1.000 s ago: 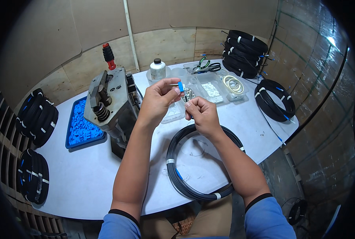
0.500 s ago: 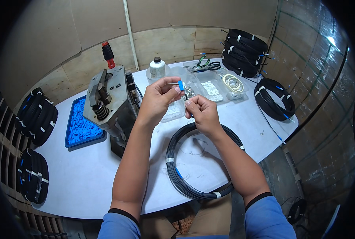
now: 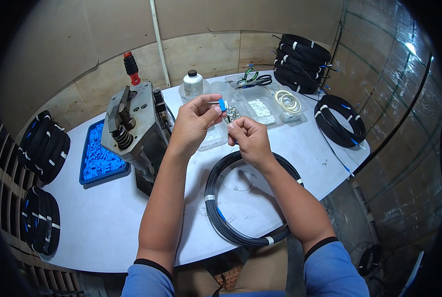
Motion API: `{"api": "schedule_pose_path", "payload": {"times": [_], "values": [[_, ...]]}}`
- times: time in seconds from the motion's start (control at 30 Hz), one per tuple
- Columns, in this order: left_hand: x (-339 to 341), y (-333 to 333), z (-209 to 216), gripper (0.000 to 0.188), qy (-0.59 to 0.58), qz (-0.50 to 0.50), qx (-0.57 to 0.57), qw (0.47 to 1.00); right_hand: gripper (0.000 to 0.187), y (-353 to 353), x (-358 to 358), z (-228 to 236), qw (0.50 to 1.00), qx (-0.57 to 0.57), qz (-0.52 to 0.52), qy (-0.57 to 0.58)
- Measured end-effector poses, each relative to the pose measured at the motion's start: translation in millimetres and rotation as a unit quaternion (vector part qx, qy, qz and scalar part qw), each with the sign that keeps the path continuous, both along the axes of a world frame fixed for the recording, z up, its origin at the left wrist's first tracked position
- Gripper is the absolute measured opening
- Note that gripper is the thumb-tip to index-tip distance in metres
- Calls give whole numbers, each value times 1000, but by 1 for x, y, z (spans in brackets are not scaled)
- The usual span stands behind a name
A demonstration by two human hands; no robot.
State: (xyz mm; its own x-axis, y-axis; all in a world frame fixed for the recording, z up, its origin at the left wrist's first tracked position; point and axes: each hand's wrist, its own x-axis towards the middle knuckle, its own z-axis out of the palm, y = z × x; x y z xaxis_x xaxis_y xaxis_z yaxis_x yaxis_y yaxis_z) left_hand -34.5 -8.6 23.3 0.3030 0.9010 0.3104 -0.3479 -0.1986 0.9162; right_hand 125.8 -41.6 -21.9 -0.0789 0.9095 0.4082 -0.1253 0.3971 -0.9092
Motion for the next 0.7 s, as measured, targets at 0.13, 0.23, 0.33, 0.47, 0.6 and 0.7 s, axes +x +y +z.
{"api": "schedule_pose_path", "payload": {"times": [0.13,0.23,0.33,0.47,0.6,0.7], "values": [[2,0,-1,26,-2,10,14,1000,15,-1,-1,0,1000,0,-2,6],[1,-2,2,26,-1,15,14,1000,15,1,0,-1,1000,2,-2,2],[1,-2,1,26,-1,9,12,1000,15,1,0,-2,1000,-1,-3,1],[1,-2,1,27,3,8,13,1000,15,0,0,-1,1000,-1,-1,1],[0,-2,1,28,7,3,12,1000,15,-1,0,0,1000,5,0,4],[0,-1,1,29,7,-3,9,1000,15,0,0,0,1000,4,0,4]]}}
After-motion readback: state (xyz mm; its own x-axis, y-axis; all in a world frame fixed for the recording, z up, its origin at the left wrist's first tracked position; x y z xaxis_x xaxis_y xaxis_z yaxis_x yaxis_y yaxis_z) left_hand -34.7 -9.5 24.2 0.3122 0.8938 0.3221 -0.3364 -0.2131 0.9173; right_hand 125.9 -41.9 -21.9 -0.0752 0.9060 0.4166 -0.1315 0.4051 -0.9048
